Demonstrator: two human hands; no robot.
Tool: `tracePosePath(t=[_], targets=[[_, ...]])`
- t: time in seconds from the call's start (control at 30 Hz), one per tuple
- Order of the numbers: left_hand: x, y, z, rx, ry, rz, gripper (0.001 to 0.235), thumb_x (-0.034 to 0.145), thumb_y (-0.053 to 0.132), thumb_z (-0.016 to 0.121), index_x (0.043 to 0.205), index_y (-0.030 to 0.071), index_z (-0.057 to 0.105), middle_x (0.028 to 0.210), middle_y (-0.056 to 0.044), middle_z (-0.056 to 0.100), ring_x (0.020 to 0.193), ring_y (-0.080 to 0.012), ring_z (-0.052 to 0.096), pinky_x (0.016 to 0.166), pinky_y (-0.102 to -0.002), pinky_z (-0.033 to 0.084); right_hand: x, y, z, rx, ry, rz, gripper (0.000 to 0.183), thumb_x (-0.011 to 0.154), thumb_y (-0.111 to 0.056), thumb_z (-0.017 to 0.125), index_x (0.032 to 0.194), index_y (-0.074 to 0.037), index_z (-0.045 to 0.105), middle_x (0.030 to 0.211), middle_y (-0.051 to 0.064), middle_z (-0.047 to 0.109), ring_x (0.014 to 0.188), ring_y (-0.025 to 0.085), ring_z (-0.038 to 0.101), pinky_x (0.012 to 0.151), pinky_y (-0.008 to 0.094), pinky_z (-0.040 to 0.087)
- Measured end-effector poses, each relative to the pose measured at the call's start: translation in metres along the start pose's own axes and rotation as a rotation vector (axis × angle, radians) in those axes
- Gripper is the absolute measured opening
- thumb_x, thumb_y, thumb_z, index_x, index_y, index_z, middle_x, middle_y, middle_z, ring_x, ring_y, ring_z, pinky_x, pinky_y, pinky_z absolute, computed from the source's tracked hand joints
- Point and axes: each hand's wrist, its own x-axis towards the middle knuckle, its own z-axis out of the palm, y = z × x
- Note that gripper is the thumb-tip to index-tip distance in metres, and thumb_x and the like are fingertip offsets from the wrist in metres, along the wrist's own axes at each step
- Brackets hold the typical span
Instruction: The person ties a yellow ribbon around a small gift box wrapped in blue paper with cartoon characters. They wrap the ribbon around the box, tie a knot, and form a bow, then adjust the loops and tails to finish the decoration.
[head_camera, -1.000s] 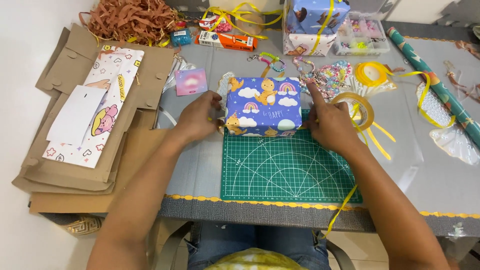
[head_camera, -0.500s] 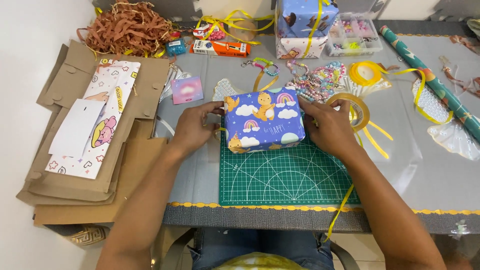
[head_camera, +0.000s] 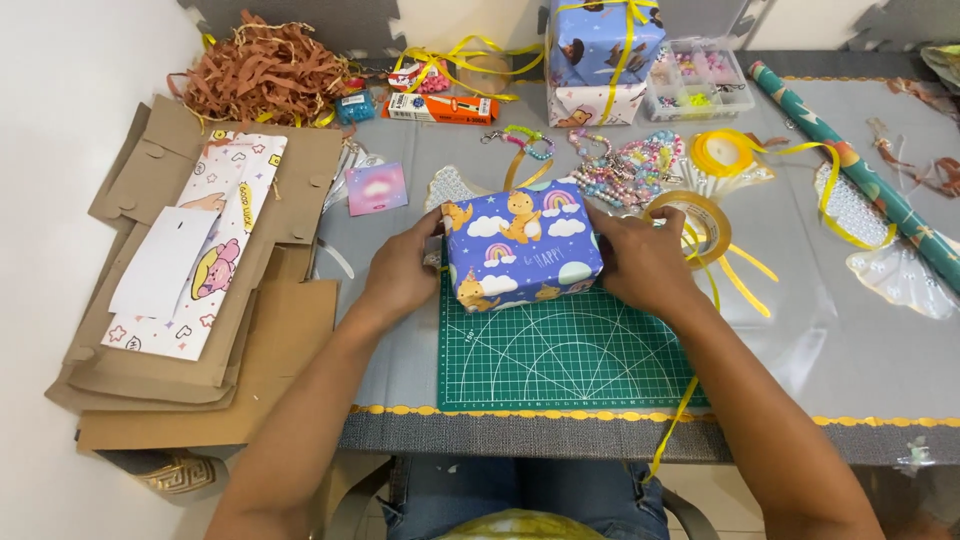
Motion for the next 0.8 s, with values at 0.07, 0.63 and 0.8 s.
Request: tracePosePath(t=[0.07,0.63,0.8], targets=[[0.001,-0.003,0.001,0.03,-0.025,0.005,0.093,0.092,-0.015,0.068,0.18,0.005,0.044,0.157,-0.028,0.073,0.151,-0.0547,0.062,0.125,-0.065,0.047,-0.002,0.002,0.004,-0.054,0.097,-0.047,0.078,0.097,-0.008,0.078,0.171,-0.026,0.062,0.11,0.003,0.086,0.114,0.024,0.083,0.123,0.065,0.026],[0.004,-0.034,-0.006,-0.044,-0.028,0.122,0.097,0.093,-0.019,0.064,0.181,0.017,0.048,0.155,-0.021,0.077,0.149,-0.0515,0.065,0.123,-0.064,0.05,-0.008,0.022,0.033,-0.152,0.297,-0.138,0.043,0.104,-0.02,0.089,0.145,-0.033,0.085,0.1,-0.004,0.086,0.103,0.012,0.083,0.126,0.069,0.027],[-0.005,-0.023,-0.013,-0.035,-0.055,0.092,0.088,0.097,-0.012,0.064,0.18,0.013,0.05,0.155,-0.022,0.077,0.152,-0.052,0.063,0.125,-0.066,0.047,0.003,0.03,0.044,-0.152,0.495,-0.173,0.023,0.109,-0.022,0.084,0.129,-0.032,0.09,0.099,-0.005,0.084,0.103,0.014,0.081,0.123,0.065,0.028]])
